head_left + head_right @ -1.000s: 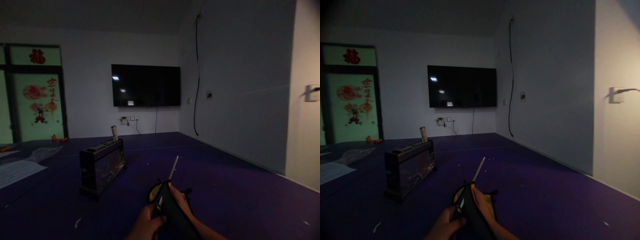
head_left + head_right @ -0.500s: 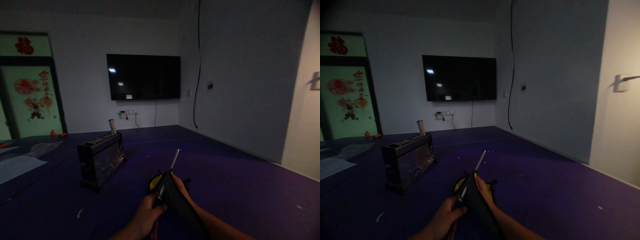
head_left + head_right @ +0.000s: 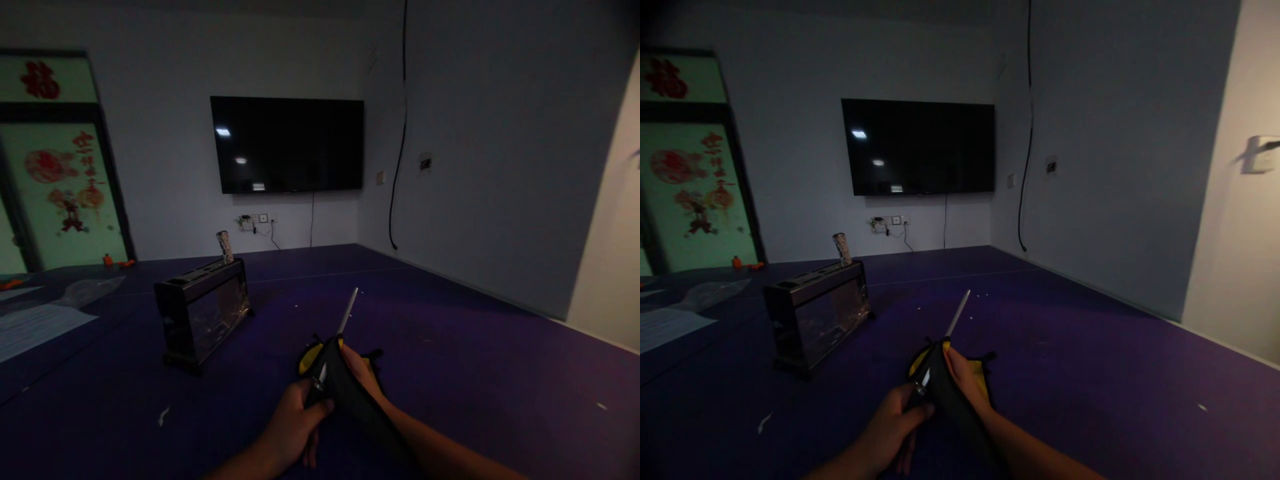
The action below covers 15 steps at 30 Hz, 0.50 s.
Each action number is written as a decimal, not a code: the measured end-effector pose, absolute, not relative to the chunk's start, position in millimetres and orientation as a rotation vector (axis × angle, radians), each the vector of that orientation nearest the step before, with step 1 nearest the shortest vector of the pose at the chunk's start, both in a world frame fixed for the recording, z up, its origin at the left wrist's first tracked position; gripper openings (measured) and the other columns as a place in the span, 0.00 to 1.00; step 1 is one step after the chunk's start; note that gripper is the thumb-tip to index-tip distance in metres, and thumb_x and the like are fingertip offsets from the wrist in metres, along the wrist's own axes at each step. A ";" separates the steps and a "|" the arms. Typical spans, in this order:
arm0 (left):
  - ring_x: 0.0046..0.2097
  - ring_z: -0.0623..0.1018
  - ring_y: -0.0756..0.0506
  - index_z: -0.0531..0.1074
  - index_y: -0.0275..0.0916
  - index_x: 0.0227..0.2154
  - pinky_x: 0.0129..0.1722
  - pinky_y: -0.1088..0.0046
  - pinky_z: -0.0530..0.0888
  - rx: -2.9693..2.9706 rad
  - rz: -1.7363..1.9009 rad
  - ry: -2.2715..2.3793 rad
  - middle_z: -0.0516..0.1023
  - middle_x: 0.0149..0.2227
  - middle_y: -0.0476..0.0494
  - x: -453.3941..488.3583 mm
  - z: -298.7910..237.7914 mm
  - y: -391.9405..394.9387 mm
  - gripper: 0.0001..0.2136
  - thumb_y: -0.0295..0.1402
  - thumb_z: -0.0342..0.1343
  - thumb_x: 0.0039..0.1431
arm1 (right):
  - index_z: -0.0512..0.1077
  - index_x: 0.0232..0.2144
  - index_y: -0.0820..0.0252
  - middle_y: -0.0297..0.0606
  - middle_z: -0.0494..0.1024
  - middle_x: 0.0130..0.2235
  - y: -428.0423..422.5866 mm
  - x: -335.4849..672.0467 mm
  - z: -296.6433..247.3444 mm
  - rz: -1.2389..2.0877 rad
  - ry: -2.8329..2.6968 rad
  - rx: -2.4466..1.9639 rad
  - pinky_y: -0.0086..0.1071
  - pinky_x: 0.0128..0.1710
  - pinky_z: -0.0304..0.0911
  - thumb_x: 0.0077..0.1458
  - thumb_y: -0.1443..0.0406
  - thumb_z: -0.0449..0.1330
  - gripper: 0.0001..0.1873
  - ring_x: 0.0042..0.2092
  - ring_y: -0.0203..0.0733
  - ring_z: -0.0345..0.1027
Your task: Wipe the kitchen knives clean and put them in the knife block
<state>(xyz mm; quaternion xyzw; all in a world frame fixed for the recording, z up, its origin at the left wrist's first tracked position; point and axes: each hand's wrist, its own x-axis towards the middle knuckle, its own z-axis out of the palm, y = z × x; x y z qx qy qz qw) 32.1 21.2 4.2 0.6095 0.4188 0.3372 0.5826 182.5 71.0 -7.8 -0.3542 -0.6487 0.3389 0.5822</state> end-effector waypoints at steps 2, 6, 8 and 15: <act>0.10 0.63 0.52 0.62 0.35 0.35 0.08 0.82 0.55 1.416 0.810 0.971 0.61 0.10 0.58 31.7 3.5 21.1 0.18 0.45 0.51 0.48 | 0.72 0.30 0.57 0.36 0.74 0.28 68.2 177.7 -6.0 0.844 -1.567 -0.825 0.32 0.33 0.64 0.48 0.45 0.50 0.24 0.32 0.44 0.68; 0.09 0.62 0.53 0.62 0.36 0.34 0.09 0.82 0.55 1.398 0.872 0.985 0.61 0.10 0.59 30.4 1.6 18.7 0.19 0.48 0.52 0.48 | 0.72 0.32 0.57 0.36 0.74 0.30 65.1 176.3 -6.7 0.870 -1.593 -0.840 0.32 0.37 0.63 0.49 0.45 0.49 0.24 0.34 0.43 0.68; 0.10 0.62 0.53 0.62 0.36 0.34 0.09 0.83 0.54 1.395 0.909 1.007 0.61 0.10 0.59 29.8 2.6 16.6 0.21 0.50 0.51 0.47 | 0.72 0.33 0.57 0.37 0.75 0.31 64.5 177.8 -8.0 0.841 -1.568 -0.853 0.34 0.39 0.63 0.49 0.45 0.49 0.25 0.36 0.44 0.68; 0.10 0.63 0.53 0.62 0.35 0.37 0.08 0.81 0.57 1.377 1.077 1.036 0.62 0.11 0.58 29.1 15.6 10.4 0.25 0.53 0.51 0.45 | 0.72 0.34 0.58 0.39 0.75 0.33 50.3 176.0 1.3 0.835 -1.537 -0.839 0.37 0.41 0.62 0.49 0.45 0.49 0.26 0.37 0.46 0.68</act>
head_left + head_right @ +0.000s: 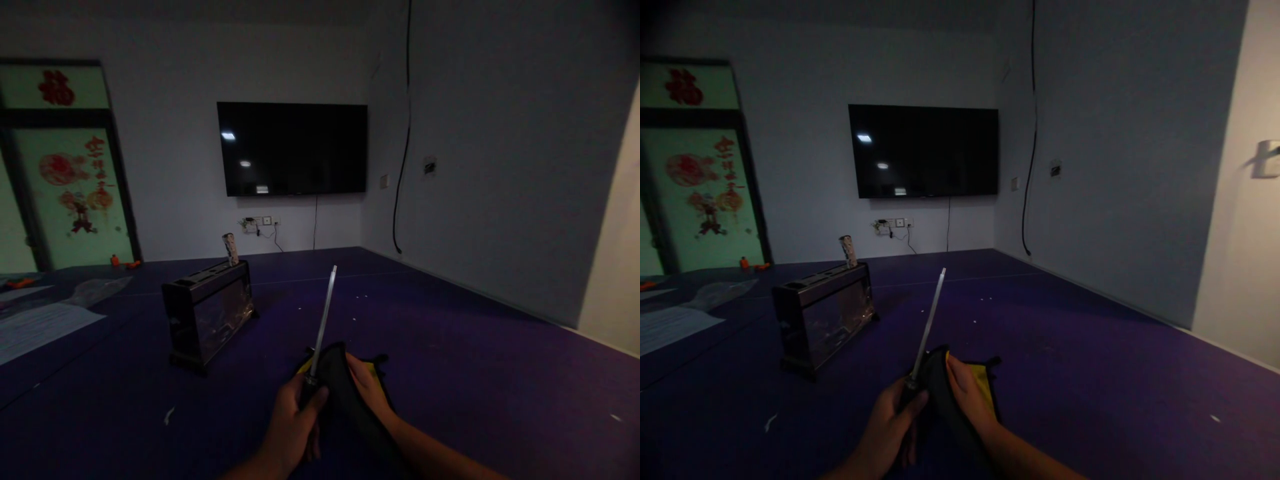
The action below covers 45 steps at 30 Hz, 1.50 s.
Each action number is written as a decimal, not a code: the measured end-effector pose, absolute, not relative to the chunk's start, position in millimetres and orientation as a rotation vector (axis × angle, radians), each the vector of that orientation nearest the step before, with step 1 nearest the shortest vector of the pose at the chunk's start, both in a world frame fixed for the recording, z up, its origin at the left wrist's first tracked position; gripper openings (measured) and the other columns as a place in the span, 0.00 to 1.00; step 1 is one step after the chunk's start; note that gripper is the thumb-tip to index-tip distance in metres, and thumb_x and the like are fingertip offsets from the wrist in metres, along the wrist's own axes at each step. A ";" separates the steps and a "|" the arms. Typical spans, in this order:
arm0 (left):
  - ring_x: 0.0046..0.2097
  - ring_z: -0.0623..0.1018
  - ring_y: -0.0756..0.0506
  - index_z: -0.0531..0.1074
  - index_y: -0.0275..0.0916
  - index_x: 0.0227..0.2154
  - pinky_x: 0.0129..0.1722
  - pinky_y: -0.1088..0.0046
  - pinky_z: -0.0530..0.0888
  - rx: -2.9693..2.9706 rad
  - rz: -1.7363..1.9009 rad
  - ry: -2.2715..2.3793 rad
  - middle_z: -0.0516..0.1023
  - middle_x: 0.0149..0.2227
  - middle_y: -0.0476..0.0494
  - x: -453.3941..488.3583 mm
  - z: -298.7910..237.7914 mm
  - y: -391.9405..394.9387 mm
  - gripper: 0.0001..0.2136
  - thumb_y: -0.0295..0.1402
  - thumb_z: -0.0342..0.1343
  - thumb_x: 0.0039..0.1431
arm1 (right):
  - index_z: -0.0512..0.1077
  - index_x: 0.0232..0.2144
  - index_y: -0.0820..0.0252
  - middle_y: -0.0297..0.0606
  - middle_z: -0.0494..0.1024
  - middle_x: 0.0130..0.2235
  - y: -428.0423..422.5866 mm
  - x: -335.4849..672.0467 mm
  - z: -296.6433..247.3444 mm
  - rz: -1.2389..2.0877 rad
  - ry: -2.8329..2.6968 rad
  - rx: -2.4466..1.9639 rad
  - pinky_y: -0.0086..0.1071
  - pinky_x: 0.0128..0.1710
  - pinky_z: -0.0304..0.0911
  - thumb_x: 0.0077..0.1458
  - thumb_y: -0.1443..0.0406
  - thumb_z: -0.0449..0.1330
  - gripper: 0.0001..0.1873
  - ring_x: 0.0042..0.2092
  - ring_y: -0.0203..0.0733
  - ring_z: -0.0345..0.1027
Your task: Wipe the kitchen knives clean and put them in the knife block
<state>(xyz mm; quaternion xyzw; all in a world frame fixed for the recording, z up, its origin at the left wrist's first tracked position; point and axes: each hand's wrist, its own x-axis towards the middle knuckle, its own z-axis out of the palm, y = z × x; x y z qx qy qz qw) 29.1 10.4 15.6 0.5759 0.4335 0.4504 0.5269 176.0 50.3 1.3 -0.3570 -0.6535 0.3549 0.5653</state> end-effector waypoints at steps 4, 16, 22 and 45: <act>0.10 0.63 0.53 0.62 0.35 0.36 0.08 0.81 0.56 1.355 1.140 1.032 0.63 0.11 0.57 28.2 17.4 9.8 0.24 0.52 0.50 0.46 | 0.73 0.34 0.56 0.38 0.75 0.32 34.2 169.2 16.6 0.909 -1.647 -0.801 0.33 0.35 0.64 0.52 0.47 0.48 0.24 0.35 0.45 0.68; 0.10 0.63 0.53 0.60 0.38 0.25 0.08 0.81 0.57 1.340 1.190 1.040 0.64 0.11 0.55 26.4 13.6 12.8 0.20 0.52 0.50 0.46 | 0.71 0.36 0.55 0.38 0.74 0.36 21.1 164.7 27.2 0.562 -1.853 -0.806 0.30 0.40 0.60 0.59 0.61 0.44 0.16 0.39 0.41 0.67; 0.10 0.63 0.54 0.62 0.37 0.27 0.09 0.81 0.56 1.363 1.138 0.991 0.64 0.12 0.55 27.7 14.9 10.5 0.20 0.52 0.51 0.45 | 0.71 0.38 0.55 0.37 0.74 0.36 18.1 164.4 27.9 0.584 -1.863 -0.801 0.31 0.41 0.60 0.59 0.61 0.44 0.16 0.39 0.42 0.67; 0.11 0.62 0.54 0.64 0.37 0.31 0.10 0.81 0.57 1.370 1.195 1.020 0.64 0.13 0.56 28.6 18.3 5.8 0.19 0.49 0.52 0.46 | 0.70 0.35 0.59 0.40 0.74 0.34 16.9 166.0 24.5 0.416 -1.900 -0.888 0.30 0.40 0.61 0.59 0.62 0.39 0.19 0.36 0.40 0.66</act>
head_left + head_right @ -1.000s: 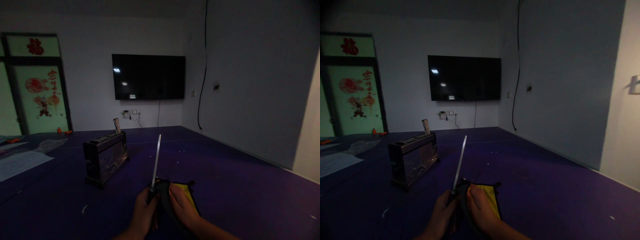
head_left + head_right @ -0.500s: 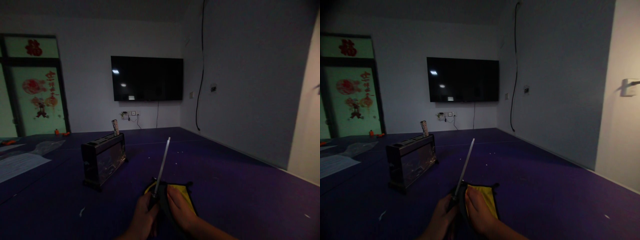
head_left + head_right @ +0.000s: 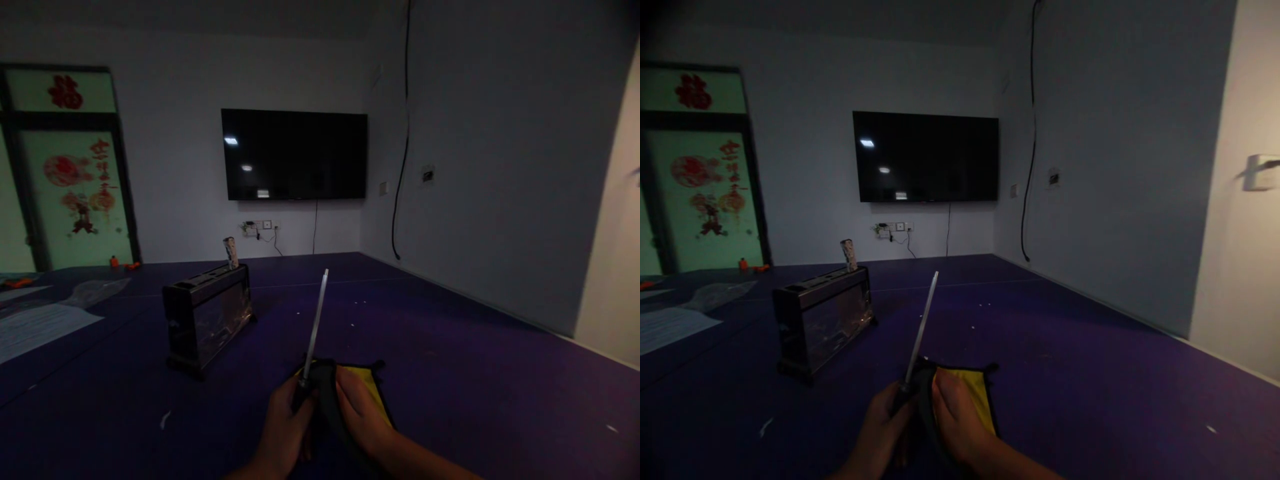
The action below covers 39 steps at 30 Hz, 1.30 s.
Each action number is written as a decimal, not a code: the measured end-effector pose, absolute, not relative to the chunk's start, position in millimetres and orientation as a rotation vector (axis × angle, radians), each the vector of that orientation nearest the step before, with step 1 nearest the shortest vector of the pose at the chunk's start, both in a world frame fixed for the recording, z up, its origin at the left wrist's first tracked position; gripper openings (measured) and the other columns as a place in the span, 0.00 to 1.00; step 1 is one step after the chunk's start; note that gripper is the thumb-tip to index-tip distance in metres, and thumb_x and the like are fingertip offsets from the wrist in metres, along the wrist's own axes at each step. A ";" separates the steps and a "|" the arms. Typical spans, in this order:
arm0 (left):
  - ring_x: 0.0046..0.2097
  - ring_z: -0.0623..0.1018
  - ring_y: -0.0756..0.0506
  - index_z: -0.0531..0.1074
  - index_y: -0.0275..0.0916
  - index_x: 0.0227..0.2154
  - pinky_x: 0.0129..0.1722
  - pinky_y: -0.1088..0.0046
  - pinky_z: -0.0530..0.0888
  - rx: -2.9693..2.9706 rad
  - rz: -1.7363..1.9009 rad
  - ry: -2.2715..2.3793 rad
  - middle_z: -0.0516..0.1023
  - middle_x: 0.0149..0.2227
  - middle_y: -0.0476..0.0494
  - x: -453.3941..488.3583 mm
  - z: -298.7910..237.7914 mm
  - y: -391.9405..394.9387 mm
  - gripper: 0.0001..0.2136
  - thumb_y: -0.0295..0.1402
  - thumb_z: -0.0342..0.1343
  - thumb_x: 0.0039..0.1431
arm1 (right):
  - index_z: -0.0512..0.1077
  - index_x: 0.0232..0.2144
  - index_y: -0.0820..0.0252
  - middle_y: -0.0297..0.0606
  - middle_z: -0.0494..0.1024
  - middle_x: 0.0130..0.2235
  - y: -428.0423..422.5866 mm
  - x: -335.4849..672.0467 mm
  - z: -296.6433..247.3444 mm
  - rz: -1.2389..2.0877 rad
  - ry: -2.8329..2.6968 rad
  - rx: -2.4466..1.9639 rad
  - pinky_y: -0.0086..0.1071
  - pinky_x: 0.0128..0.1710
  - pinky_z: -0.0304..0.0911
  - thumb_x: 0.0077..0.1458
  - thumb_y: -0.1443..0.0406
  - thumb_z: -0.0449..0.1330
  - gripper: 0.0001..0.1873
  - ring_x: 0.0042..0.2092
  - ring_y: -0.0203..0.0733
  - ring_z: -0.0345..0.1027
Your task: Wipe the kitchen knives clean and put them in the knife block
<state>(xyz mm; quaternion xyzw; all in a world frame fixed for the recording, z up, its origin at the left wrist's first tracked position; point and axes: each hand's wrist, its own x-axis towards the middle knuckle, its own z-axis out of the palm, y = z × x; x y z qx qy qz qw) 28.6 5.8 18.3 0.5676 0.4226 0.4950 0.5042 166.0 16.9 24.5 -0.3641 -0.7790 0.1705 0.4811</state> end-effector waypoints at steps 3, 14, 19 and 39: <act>0.11 0.62 0.54 0.63 0.37 0.28 0.09 0.81 0.57 1.370 1.211 1.051 0.64 0.12 0.55 29.5 16.7 7.4 0.18 0.49 0.53 0.45 | 0.69 0.35 0.60 0.40 0.73 0.34 15.6 167.2 23.8 0.422 -1.866 -0.892 0.30 0.40 0.61 0.60 0.61 0.40 0.19 0.35 0.40 0.66; 0.10 0.62 0.54 0.63 0.37 0.27 0.09 0.82 0.56 1.397 1.121 0.955 0.64 0.13 0.55 29.1 16.4 7.2 0.18 0.50 0.52 0.46 | 0.69 0.37 0.60 0.40 0.73 0.34 18.7 165.2 25.4 0.526 -1.892 -0.828 0.29 0.40 0.60 0.60 0.60 0.40 0.19 0.37 0.40 0.66; 0.11 0.61 0.55 0.65 0.36 0.29 0.09 0.81 0.54 1.427 1.104 0.963 0.63 0.13 0.55 29.4 18.7 6.1 0.18 0.48 0.52 0.46 | 0.70 0.36 0.59 0.39 0.74 0.32 15.0 163.1 27.7 0.542 -1.879 -0.824 0.30 0.37 0.62 0.59 0.60 0.41 0.19 0.35 0.40 0.67; 0.34 0.73 0.46 0.67 0.36 0.33 0.32 0.74 0.68 1.345 1.416 1.100 0.73 0.30 0.44 21.4 18.4 14.6 0.20 0.48 0.55 0.44 | 0.70 0.35 0.58 0.41 0.75 0.33 53.2 180.9 -16.8 0.201 -1.661 -0.937 0.32 0.36 0.66 0.55 0.47 0.40 0.27 0.36 0.43 0.70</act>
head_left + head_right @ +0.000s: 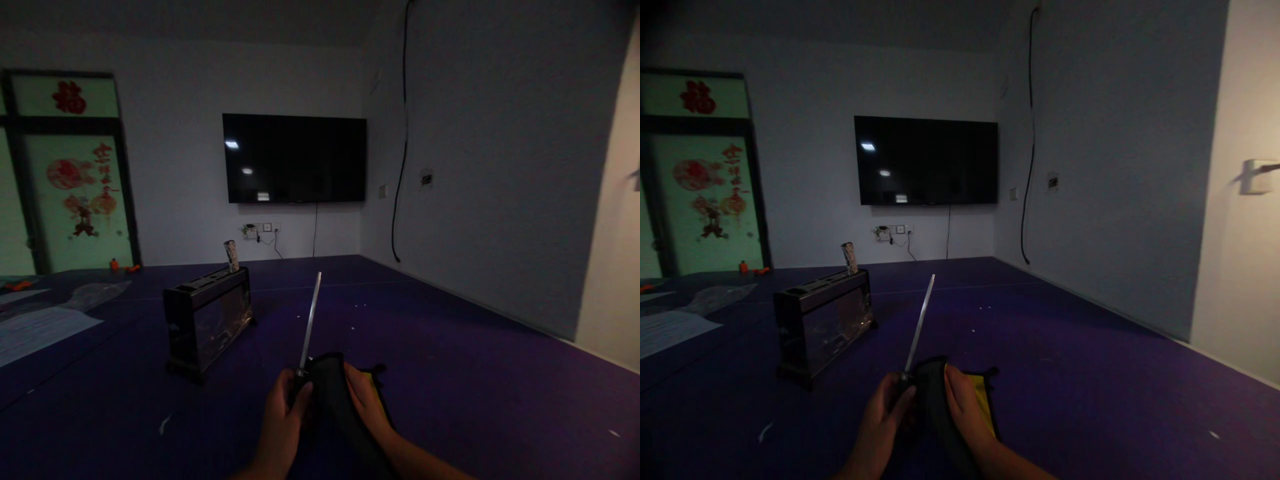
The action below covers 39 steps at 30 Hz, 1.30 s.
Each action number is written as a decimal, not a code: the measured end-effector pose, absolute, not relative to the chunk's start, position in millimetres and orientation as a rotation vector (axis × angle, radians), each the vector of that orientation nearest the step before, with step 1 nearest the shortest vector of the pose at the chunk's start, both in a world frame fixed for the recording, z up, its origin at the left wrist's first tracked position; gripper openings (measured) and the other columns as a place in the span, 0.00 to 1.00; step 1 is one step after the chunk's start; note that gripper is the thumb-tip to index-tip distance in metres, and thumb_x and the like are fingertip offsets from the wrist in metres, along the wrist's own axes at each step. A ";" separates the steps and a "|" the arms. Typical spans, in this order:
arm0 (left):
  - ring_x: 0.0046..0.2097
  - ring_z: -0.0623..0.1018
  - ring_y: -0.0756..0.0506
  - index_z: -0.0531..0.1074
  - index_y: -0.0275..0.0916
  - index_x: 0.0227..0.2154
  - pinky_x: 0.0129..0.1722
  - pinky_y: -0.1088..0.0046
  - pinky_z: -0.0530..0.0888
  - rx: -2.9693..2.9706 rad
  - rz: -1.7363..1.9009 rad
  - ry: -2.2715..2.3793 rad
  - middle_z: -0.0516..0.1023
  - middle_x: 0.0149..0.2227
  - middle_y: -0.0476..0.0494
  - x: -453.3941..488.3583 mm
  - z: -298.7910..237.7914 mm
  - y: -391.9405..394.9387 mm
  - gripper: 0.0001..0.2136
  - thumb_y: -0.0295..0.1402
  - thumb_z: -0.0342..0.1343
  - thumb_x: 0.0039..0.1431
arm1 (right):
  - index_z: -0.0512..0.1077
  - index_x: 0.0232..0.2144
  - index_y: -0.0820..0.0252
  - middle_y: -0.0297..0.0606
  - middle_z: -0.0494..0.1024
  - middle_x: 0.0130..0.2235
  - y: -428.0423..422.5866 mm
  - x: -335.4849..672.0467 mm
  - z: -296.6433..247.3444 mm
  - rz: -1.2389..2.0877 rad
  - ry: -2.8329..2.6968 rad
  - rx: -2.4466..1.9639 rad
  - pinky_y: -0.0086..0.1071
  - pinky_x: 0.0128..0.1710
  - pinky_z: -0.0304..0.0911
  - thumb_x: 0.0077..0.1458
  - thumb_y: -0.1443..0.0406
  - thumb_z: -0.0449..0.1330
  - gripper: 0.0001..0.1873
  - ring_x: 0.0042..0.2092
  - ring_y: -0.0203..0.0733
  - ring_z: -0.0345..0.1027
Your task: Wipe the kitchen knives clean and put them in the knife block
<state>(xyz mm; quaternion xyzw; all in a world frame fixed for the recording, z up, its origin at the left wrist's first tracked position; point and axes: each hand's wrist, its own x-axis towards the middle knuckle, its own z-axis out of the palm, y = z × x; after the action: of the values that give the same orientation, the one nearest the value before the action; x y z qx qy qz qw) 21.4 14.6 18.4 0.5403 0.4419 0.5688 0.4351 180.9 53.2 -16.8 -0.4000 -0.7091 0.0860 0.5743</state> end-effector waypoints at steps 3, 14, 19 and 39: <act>0.35 0.73 0.45 0.66 0.36 0.30 0.33 0.73 0.69 1.403 1.464 1.082 0.72 0.30 0.44 21.9 14.4 19.0 0.17 0.46 0.55 0.45 | 0.69 0.31 0.57 0.40 0.74 0.30 45.3 176.9 -10.3 0.273 -1.719 -0.982 0.30 0.35 0.65 0.56 0.49 0.40 0.25 0.33 0.41 0.69; 0.19 0.66 0.53 0.55 0.41 0.27 0.17 0.80 0.63 1.345 1.421 1.006 0.63 0.19 0.57 25.4 9.9 16.8 0.19 0.45 0.59 0.41 | 0.65 0.26 0.59 0.38 0.70 0.28 27.7 166.8 18.9 0.413 -1.914 -0.935 0.28 0.36 0.60 0.59 0.60 0.40 0.18 0.33 0.38 0.66; 0.22 0.70 0.50 0.60 0.40 0.31 0.20 0.78 0.64 1.338 1.398 1.026 0.71 0.22 0.52 24.2 15.7 14.2 0.19 0.45 0.59 0.41 | 0.66 0.28 0.59 0.38 0.71 0.29 26.9 164.5 18.7 0.451 -1.922 -0.909 0.29 0.37 0.61 0.59 0.60 0.41 0.17 0.32 0.37 0.65; 0.30 0.73 0.47 0.71 0.35 0.32 0.28 0.76 0.69 1.529 1.379 1.082 0.74 0.27 0.44 23.1 16.5 11.1 0.17 0.46 0.52 0.49 | 0.67 0.38 0.55 0.38 0.73 0.35 19.5 162.6 30.2 0.515 -1.937 -0.757 0.28 0.38 0.61 0.59 0.62 0.41 0.15 0.38 0.39 0.67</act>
<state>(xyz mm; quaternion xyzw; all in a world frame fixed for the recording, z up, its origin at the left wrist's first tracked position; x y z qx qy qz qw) 23.1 11.1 16.5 0.6033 0.4271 0.5442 0.3967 162.6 19.5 30.2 -0.3102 -0.7935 0.2110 0.4792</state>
